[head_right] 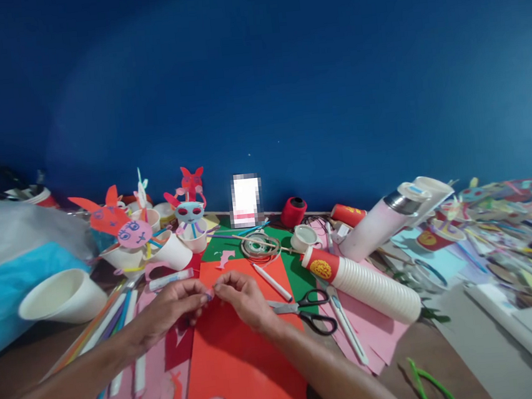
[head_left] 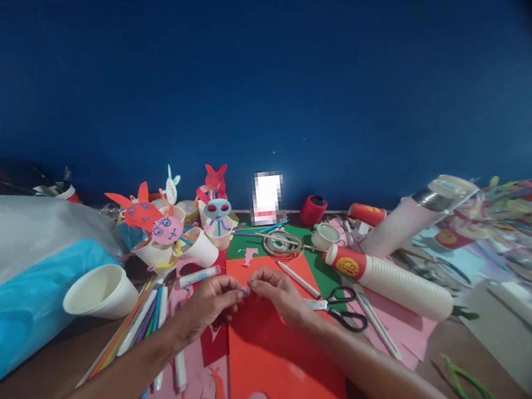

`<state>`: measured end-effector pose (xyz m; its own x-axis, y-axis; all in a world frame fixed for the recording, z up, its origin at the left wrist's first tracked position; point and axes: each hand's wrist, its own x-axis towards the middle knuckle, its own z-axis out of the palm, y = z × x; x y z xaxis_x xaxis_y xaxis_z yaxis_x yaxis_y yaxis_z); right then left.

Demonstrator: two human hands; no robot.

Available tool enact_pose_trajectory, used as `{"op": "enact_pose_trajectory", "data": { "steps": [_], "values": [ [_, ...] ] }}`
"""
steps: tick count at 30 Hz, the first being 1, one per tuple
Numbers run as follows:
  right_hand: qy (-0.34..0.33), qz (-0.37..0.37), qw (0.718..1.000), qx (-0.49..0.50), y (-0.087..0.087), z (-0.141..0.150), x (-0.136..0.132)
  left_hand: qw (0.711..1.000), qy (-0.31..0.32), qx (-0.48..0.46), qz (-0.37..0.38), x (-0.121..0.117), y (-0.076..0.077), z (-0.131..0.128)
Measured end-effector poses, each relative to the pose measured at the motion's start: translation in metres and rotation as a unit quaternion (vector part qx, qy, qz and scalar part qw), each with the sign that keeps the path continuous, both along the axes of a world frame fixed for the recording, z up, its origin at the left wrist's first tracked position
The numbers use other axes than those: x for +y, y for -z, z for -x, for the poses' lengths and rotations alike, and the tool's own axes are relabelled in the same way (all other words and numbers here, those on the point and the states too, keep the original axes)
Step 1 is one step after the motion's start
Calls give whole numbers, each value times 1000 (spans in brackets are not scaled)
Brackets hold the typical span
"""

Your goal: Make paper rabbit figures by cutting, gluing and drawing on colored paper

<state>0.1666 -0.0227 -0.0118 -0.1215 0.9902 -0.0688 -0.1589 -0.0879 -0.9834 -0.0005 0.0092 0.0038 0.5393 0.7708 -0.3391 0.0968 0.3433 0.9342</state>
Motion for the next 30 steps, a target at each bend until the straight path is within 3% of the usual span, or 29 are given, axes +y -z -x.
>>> {"op": "enact_pose_trajectory", "data": {
  "steps": [7, 11, 15, 20, 24, 30],
  "values": [
    [7, -16, 999, -45, -2, 4, -1, 1000, -30, 8, 2, 0, 8, 1],
    [18, -20, 996, -86, -6, 3, 2, 999, -25, 25, -5, -1, 4, 0],
    [-17, -35, 986, -164, -15, -17, 11, 999, -17, 37, -13, -3, -2, -2],
    [-61, -94, 919, -379, -23, -45, 18, 997, 26, 59, -40, -5, -1, -3],
    [-94, -103, 886, -442, -22, -46, 15, 994, 51, 93, -40, -8, 0, -3],
    [-78, -108, 921, -367, -19, -31, 11, 994, 23, 101, -39, -10, -14, -3]
  ]
}}
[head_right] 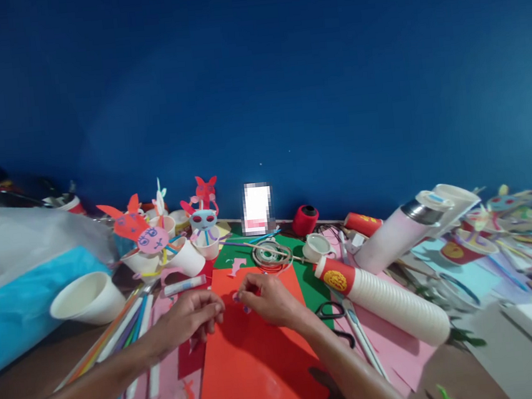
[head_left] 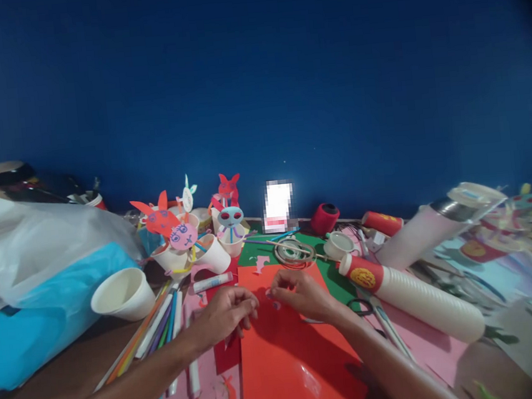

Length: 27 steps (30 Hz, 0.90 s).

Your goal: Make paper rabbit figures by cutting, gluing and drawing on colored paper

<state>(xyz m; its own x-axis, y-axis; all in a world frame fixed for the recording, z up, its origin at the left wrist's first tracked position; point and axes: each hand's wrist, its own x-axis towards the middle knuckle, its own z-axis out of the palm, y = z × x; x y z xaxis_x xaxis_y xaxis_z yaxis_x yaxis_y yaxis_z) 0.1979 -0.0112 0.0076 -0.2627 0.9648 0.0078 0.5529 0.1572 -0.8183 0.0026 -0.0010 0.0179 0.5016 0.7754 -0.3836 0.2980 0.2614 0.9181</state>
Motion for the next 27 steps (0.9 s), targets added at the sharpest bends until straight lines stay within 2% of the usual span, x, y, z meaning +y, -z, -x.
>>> {"op": "enact_pose_trajectory", "data": {
  "steps": [2, 8, 15, 18, 22, 27],
  "values": [
    [1, 15, 1000, 26, 0, 3, -1, 1000, -11, -5, -6, 1, -1, 0],
    [8, 35, 997, 75, 2, 12, -4, 1000, -9, -10, -24, 5, 9, 2],
    [4, 33, 995, 91, 1, 17, -7, 1000, -19, -9, -16, 2, -3, 0],
    [-5, 37, 995, 93, 1, 17, -9, 1000, -11, -16, -22, 2, -1, 0],
    [-9, 33, 994, 107, 8, 18, -9, 999, -17, -8, -26, 4, 5, 0],
    [10, 33, 990, 135, 18, 22, -9, 999, -22, -15, -27, 6, 6, 0]
  ]
}}
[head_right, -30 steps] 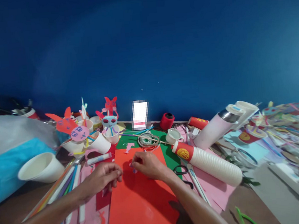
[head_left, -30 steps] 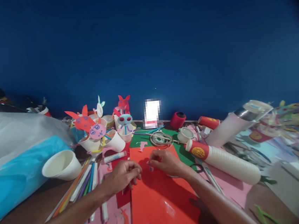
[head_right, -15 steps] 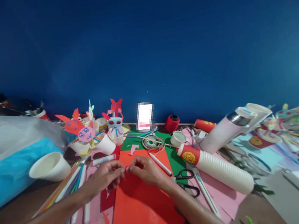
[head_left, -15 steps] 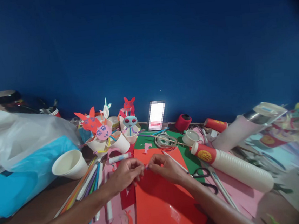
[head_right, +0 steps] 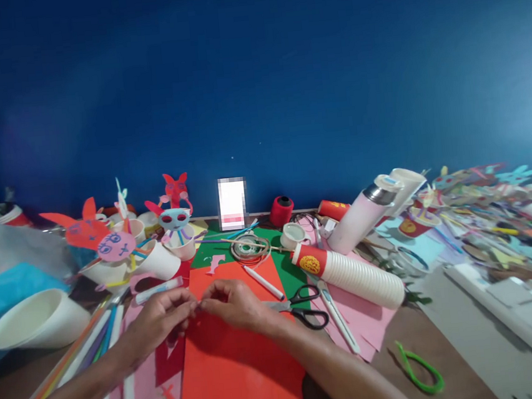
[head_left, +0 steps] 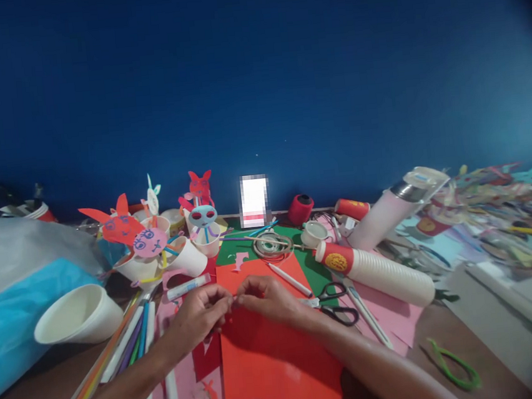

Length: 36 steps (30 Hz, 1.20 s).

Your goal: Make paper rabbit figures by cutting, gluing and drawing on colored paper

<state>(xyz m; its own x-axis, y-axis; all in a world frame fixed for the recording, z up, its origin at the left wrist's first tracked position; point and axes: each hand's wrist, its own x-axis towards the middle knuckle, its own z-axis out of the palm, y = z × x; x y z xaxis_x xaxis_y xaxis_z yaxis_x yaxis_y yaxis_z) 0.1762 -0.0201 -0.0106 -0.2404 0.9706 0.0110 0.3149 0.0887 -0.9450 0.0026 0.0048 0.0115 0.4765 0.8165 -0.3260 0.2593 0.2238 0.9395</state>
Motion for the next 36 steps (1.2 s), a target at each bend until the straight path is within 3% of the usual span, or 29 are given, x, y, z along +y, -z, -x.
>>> {"op": "enact_pose_trajectory", "data": {
  "steps": [6, 12, 15, 18, 26, 29, 32, 36],
  "values": [
    [13, -10, 1000, 17, -3, 1, 0, 1000, 3, -13, -22, 0, -1, 1],
    [76, -2, 992, 102, 3, -13, 14, 994, -62, -30, -81, 15, -29, 20],
    [97, -28, 990, 93, 13, -18, 19, 985, -105, -63, -124, 24, -41, 36],
    [98, -32, 993, 63, 16, -18, 19, 984, -97, -47, -141, 28, -44, 44],
    [120, -70, 990, -31, 5, -31, 22, 972, 29, 138, -191, 19, -26, 29],
    [57, -83, 989, -111, 2, -35, 20, 965, 60, 147, -207, 13, -15, 21],
    [-24, -124, 975, -183, -2, -34, 14, 976, 94, 122, -153, 6, -8, 16],
    [-49, -186, 942, -276, -1, -28, 10, 983, 103, 106, -108, -2, 0, 12]
  ]
}}
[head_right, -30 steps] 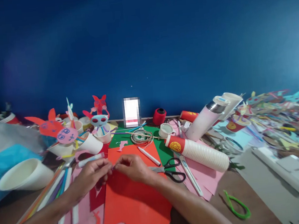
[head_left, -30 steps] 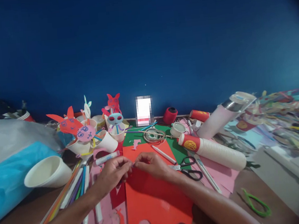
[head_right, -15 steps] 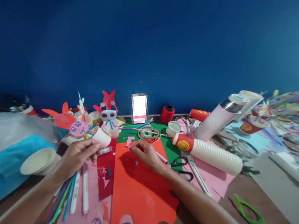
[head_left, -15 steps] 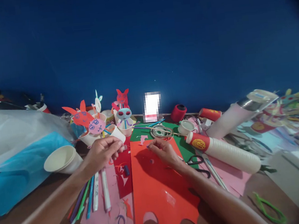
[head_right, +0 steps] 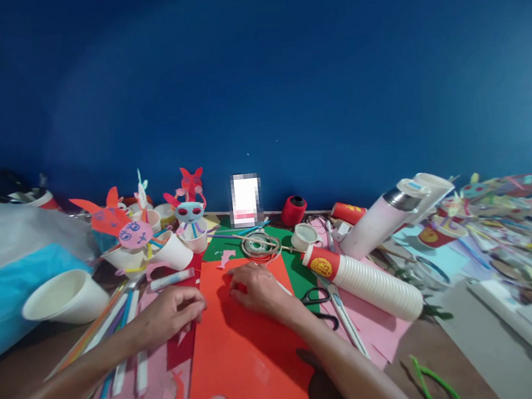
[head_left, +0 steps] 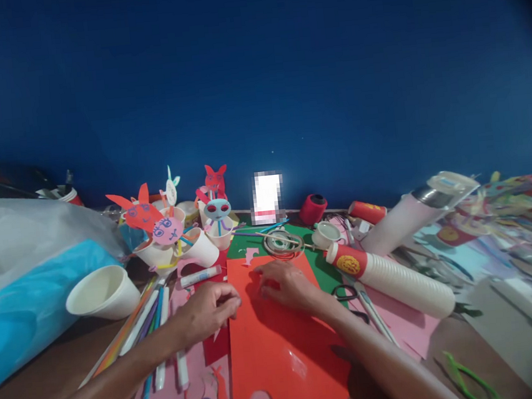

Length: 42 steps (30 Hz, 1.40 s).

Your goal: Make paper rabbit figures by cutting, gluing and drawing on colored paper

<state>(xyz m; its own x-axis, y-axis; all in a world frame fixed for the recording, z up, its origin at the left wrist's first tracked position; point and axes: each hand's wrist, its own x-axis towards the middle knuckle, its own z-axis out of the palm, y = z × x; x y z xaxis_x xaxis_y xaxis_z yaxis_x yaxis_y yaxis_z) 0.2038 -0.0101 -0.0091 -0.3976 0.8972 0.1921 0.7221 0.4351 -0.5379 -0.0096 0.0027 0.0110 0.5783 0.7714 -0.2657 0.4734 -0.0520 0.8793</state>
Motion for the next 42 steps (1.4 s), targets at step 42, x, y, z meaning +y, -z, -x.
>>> {"op": "enact_pose_trajectory", "data": {
  "steps": [42],
  "values": [
    [119, 198, 833, 504, -20, 52, 32, 927, -228, -252, 159, 17, -1, -6]
  ]
}}
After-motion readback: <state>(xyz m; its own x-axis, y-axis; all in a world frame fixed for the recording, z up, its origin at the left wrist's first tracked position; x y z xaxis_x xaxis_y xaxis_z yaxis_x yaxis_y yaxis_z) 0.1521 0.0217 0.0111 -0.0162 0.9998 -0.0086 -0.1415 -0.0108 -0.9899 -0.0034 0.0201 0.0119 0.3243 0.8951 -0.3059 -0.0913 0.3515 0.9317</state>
